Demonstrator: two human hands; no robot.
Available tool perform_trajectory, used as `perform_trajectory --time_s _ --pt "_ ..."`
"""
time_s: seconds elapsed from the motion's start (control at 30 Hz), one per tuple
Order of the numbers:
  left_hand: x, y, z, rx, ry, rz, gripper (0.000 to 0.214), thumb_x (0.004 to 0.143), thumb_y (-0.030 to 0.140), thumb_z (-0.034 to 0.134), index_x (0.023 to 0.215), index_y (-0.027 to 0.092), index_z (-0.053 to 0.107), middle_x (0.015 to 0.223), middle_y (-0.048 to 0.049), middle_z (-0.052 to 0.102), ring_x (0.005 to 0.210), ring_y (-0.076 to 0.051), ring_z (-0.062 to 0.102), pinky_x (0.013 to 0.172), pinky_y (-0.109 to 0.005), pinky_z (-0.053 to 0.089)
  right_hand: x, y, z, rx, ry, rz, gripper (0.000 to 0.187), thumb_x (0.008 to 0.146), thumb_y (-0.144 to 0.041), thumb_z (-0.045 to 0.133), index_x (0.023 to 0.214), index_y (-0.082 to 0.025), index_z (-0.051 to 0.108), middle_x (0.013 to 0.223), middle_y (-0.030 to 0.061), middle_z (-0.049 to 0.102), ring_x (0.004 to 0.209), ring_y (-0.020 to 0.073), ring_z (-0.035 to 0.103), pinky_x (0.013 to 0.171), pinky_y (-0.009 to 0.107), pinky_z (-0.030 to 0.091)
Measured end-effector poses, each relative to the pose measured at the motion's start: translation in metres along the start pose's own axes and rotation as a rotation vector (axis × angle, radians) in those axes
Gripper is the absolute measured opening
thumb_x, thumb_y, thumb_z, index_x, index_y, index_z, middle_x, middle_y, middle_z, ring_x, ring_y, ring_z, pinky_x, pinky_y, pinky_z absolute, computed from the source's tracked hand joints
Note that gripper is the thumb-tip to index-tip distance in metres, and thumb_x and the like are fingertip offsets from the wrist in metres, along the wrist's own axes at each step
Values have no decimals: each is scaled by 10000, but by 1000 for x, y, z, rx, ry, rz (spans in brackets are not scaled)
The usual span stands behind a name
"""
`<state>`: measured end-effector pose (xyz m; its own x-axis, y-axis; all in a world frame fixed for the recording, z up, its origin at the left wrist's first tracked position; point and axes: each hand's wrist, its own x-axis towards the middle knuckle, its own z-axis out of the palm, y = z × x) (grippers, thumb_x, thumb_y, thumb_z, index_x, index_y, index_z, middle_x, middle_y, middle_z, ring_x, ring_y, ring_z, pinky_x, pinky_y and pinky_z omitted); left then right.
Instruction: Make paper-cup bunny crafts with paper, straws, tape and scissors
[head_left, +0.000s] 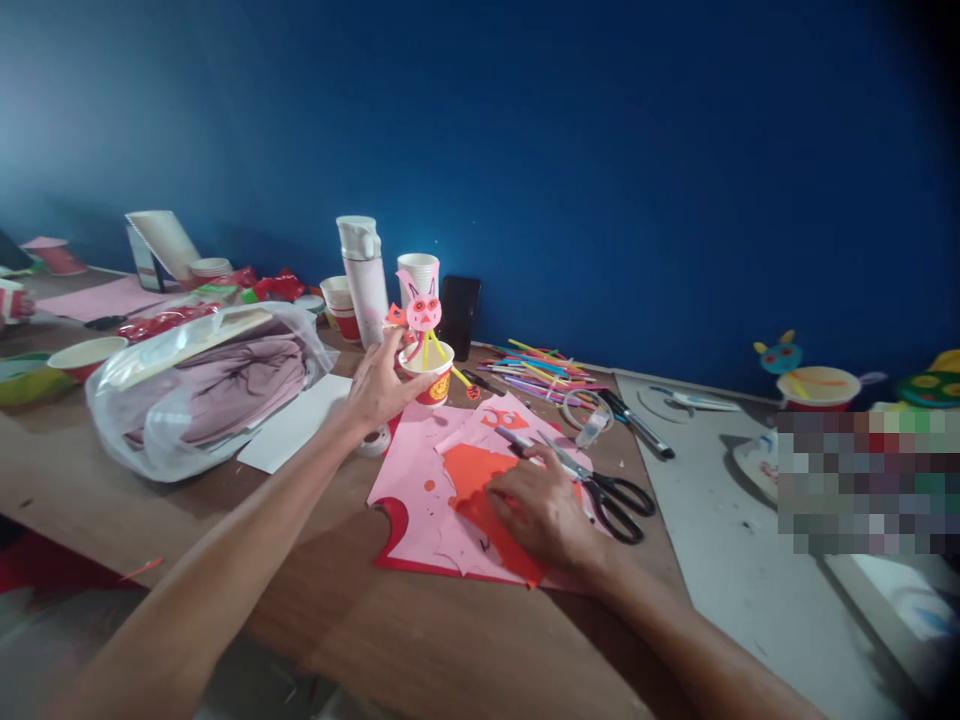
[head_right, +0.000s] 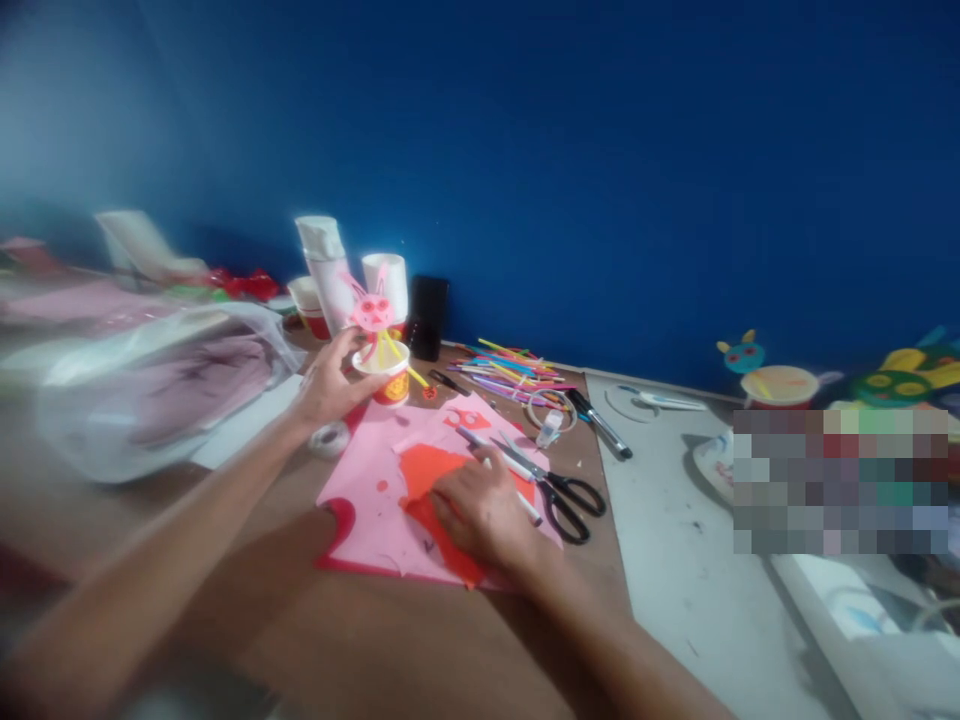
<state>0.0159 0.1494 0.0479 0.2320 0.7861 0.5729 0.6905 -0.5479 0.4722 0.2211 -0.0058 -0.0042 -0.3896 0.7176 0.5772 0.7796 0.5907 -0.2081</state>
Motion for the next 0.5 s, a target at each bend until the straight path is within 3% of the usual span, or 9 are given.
perform_trajectory --time_s 0.13,0.33,0.5 --pt "13 0 2 30 15 -15 717 651 475 643 1274 223 392 1165 -67 583 1097 -263 524 919 -382 420 -3 -13 6 7 -78 -65 177 860 -183 453 756 -184 595 624 9 609 634 129 506 838 359 286" --pt "28 5 10 0 -7 18 738 658 478 633 1292 210 367 1174 -73 574 1105 -266 513 908 -378 423 -5 -37 17 36 -101 -207 212 843 -201 429 667 -175 544 557 6 553 565 125 447 705 326 298" --pt "34 15 21 -34 -5 63 681 667 486 629 1252 217 406 1127 -82 594 1064 -271 537 884 -394 435 -7 -50 25 71 -109 -244 245 852 -250 408 652 -177 529 521 -2 531 535 123 429 649 315 288"
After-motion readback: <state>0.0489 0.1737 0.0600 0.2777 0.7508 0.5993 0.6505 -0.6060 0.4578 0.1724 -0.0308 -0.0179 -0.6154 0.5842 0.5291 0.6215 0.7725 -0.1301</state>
